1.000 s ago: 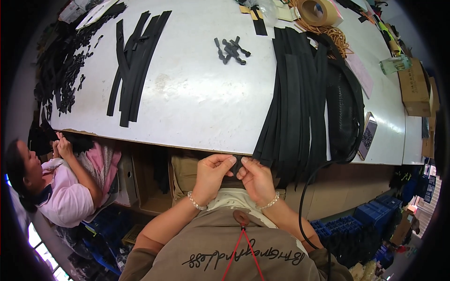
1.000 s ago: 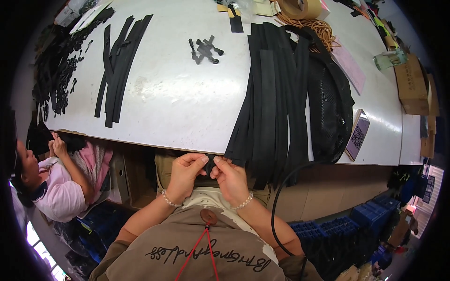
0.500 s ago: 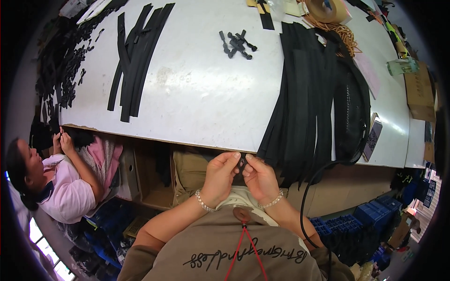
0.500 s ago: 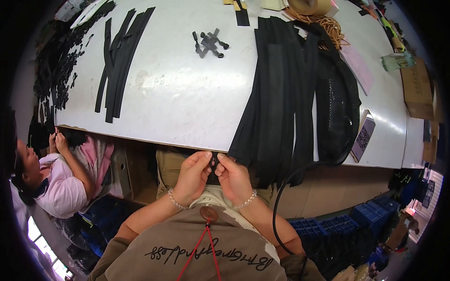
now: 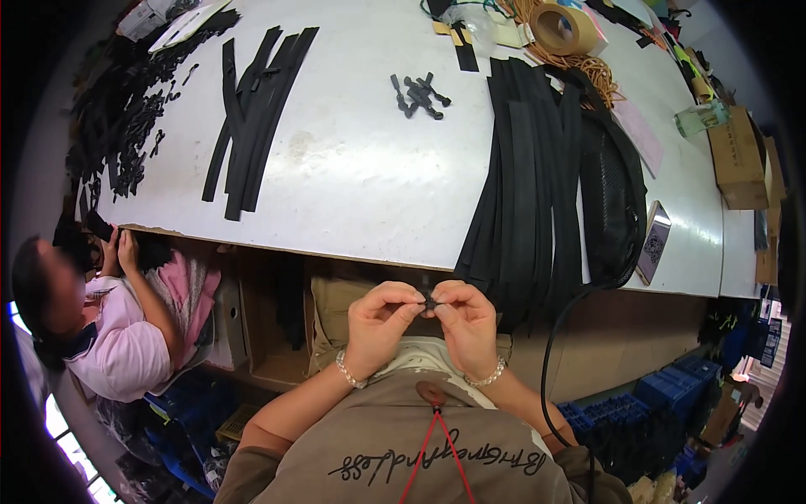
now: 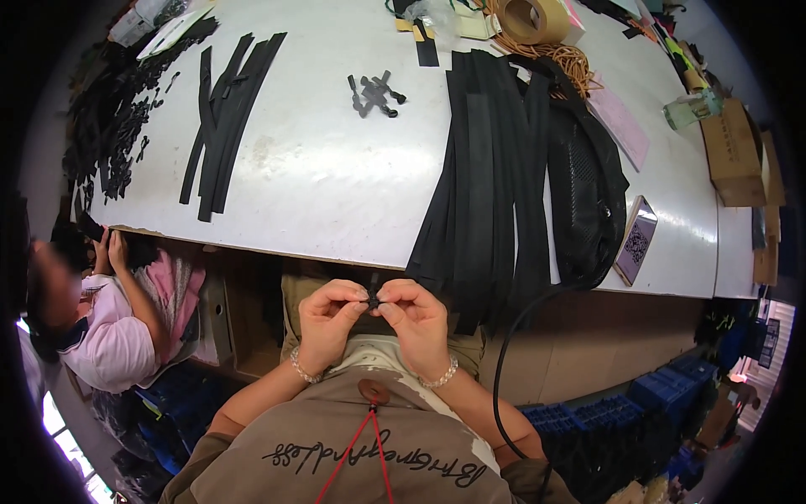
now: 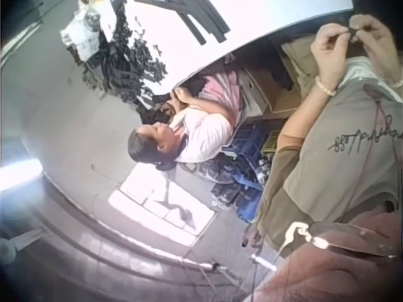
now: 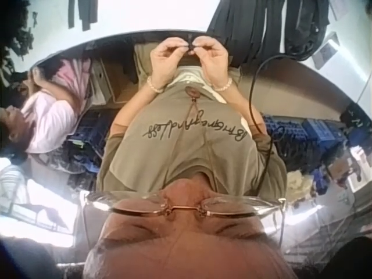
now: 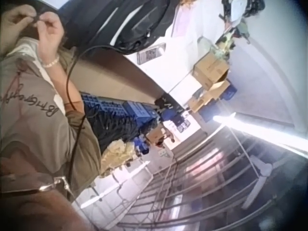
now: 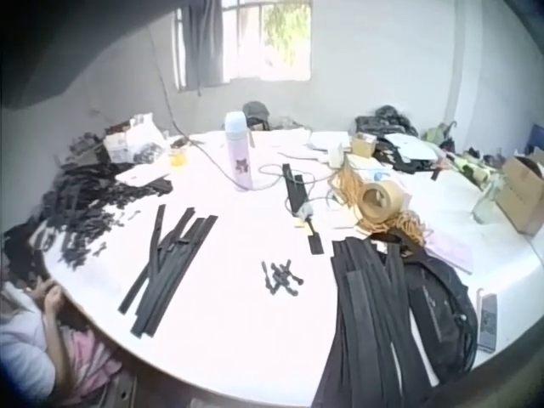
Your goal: Assembling plastic clips onto fabric straps by hand at a workbench.
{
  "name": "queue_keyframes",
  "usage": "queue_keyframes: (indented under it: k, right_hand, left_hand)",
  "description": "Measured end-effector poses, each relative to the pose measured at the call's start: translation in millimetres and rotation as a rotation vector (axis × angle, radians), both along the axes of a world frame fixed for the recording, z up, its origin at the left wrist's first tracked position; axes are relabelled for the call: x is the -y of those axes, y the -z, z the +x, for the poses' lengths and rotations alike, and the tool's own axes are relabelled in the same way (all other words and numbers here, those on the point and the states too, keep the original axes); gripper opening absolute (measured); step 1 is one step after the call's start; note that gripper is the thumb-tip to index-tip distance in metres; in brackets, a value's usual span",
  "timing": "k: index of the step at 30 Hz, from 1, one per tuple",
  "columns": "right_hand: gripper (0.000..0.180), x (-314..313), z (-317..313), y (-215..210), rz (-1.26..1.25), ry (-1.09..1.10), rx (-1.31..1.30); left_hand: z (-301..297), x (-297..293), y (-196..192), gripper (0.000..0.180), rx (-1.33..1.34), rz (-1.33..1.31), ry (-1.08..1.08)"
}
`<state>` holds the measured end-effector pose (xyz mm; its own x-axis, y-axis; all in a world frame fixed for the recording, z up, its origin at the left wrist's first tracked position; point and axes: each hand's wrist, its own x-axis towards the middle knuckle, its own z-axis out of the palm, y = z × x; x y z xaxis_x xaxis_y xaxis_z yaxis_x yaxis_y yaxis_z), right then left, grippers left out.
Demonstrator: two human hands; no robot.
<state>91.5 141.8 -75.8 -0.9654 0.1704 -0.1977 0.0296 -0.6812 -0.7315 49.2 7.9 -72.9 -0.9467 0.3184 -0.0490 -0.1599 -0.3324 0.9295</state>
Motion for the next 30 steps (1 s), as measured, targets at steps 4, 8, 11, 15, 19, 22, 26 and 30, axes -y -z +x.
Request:
queue_keyframes:
  k: [4,8,11,15,19,22,26,30]
  right_hand:
    - [0.014,0.3,1.8,-2.7,0.052,0.012,-0.033]
    - [0.012,2.4,2.1,-3.9,0.061,0.043,-0.021]
    - [0.010,-2.1,3.2,0.3,0.103,-0.048,0.248]
    - [0.010,-3.1,-2.4,8.2,-0.085,-0.045,0.381]
    - [0.013,-4.0,-4.6,10.0,-0.082,-0.055,0.383]
    - [0.017,-2.2,-7.3,4.9,0.002,-0.044,0.326]
    - [0.020,-3.0,-5.2,3.0,0.175,-0.056,0.219]
    - [0.018,-3.1,-5.0,3.3,0.208,-0.045,0.130]
  left_hand:
    - [1.2,0.8,-2.5,0.010,-0.091,-0.055,-0.012]
    - [1.9,-0.8,-2.4,0.009,-0.133,-0.076,-0.032]
    - [3.6,-1.7,-4.8,0.007,0.299,-0.098,-0.011]
    - [-4.0,0.7,11.3,0.008,0.488,-0.118,0.018]
    - [-12.9,3.2,14.9,0.010,0.465,-0.228,0.108]
    - [-13.5,0.4,9.8,0.011,0.395,-0.192,0.088]
    - [-9.5,0.3,3.8,0.009,0.299,-0.135,0.047]
    - [-6.8,-0.7,1.1,0.010,0.253,-0.104,0.037]
